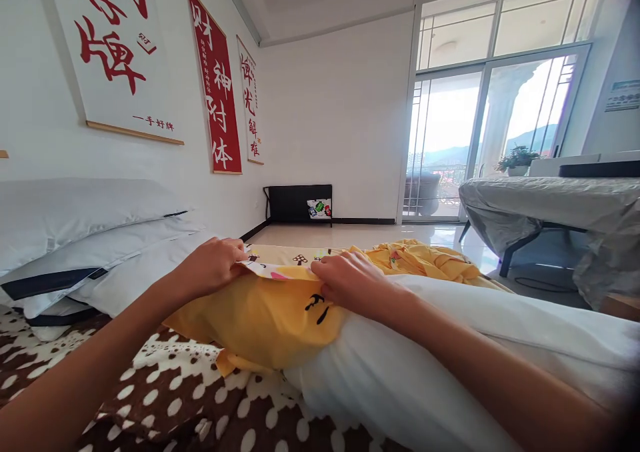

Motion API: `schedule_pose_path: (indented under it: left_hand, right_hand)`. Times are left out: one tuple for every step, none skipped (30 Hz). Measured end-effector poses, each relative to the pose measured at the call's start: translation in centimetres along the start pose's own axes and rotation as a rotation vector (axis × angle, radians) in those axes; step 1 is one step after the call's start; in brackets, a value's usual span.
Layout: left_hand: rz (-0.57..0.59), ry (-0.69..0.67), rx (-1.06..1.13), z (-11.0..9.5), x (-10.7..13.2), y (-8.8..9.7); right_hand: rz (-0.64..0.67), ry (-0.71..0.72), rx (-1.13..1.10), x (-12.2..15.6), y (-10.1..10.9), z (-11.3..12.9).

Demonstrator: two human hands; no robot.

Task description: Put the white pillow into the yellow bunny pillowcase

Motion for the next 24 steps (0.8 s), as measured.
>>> schedule_pose_path:
  left_hand:
    - [-0.027, -0.038, -0.057, -0.9, 0.0, 0.1]
    - [-0.049, -0.068, -0.09, -1.9, 0.0, 0.1]
    - [-0.067, -0.093, -0.096, -2.9, 0.0, 0.0]
    - [-0.092, -0.111, -0.082, -4.0, -0.1, -0.2]
    - [-0.112, -0.129, -0.068, -5.1, -0.3, -0.5]
    - [-0.122, -0.143, -0.056, -6.1, -0.6, -1.0]
    - [-0.118, -0.147, -0.049, -6.9, -0.9, -1.7]
    - [-0.105, -0.144, -0.05, -7.6, -1.3, -2.4]
    - [-0.087, -0.14, -0.057, -8.2, -1.8, -3.3]
    - [-0.071, -0.137, -0.061, -8.7, -2.1, -4.1]
    - [-0.06, -0.136, -0.057, -9.0, -2.4, -4.8]
    - [-0.055, -0.135, -0.047, -9.3, -2.7, -5.3]
    - [-0.056, -0.132, -0.036, -9.4, -2.8, -5.7]
    - [-0.059, -0.128, -0.029, -9.4, -2.9, -6.0]
    - [-0.061, -0.121, -0.031, -9.2, -2.9, -6.2]
    - [-0.064, -0.115, -0.048, -8.9, -2.9, -6.2]
    - [-0.068, -0.12, -0.081, -8.6, -2.9, -6.2]
    - [-0.074, -0.14, -0.127, -8.4, -2.9, -6.1]
    - [-0.077, -0.178, -0.178, -8.3, -2.9, -6.0]
    - [-0.077, -0.226, -0.226, -8.2, -2.9, -6.0]
    - [-0.076, -0.276, -0.268, -8.2, -2.9, -6.0]
    - [-0.074, -0.32, -0.299, -8.2, -2.9, -6.0]
    - [-0.073, -0.353, -0.32, -8.2, -2.9, -6.0]
    - [-0.075, -0.374, -0.336, -8.0, -2.9, -6.1]
  right_hand:
    - [-0.032, -0.012, 0.024, -0.1, 0.1, 0.0]
    - [-0.061, -0.019, 0.042, -0.3, 0.2, -0.1]
    - [-0.085, -0.021, 0.058, -0.4, 0.2, -0.3]
    - [-0.104, -0.016, 0.07, -0.4, 0.2, -0.5]
    - [-0.118, -0.007, 0.074, -0.5, 0.2, -0.7]
    - [-0.128, 0.002, 0.072, -0.5, 0.2, -1.0]
    - [-0.131, 0.005, 0.061, -0.4, 0.1, -1.2]
    - [-0.128, 0.0, 0.042, -0.4, 0.0, -1.5]
    - [-0.121, -0.015, 0.018, -0.3, -0.1, -1.9]
    - [-0.112, -0.039, -0.011, -0.2, -0.2, -2.4]
    - [-0.104, -0.07, -0.041, 0.0, -0.2, -3.0]
    - [-0.097, -0.1, -0.073, 0.2, -0.2, -3.6]
    - [-0.084, -0.123, -0.108, 0.3, -0.1, -4.2]
    - [-0.055, -0.13, -0.15, 0.5, 0.0, -4.6]
    - [-0.012, -0.123, -0.195, 0.7, 0.0, -5.1]
    - [0.042, -0.105, -0.239, 0.9, 0.0, -5.4]
    - [0.104, -0.082, -0.284, 1.2, -0.1, -5.8]
    - [0.167, -0.06, -0.325, 1.4, -0.1, -6.2]
    - [0.226, -0.051, -0.356, 1.7, -0.2, -6.7]
    - [0.28, -0.056, -0.371, 2.0, -0.4, -7.3]
    - [0.333, -0.075, -0.371, 2.3, -0.7, -7.9]
    - [0.383, -0.104, -0.356, 2.6, -1.2, -8.5]
    - [0.424, -0.139, -0.324, 2.9, -1.7, -9.1]
    - [0.452, -0.172, -0.28, 3.1, -2.2, -9.6]
Point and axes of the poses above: each hand's wrist, its own x-axis away from the middle knuckle, its own y-axis out of the back of the hand, z = x × y, the point moved 9 cm from there along -x, towards the middle knuckle, and after that the axes turned 9 degrees about -z, right-handed, at the moved point
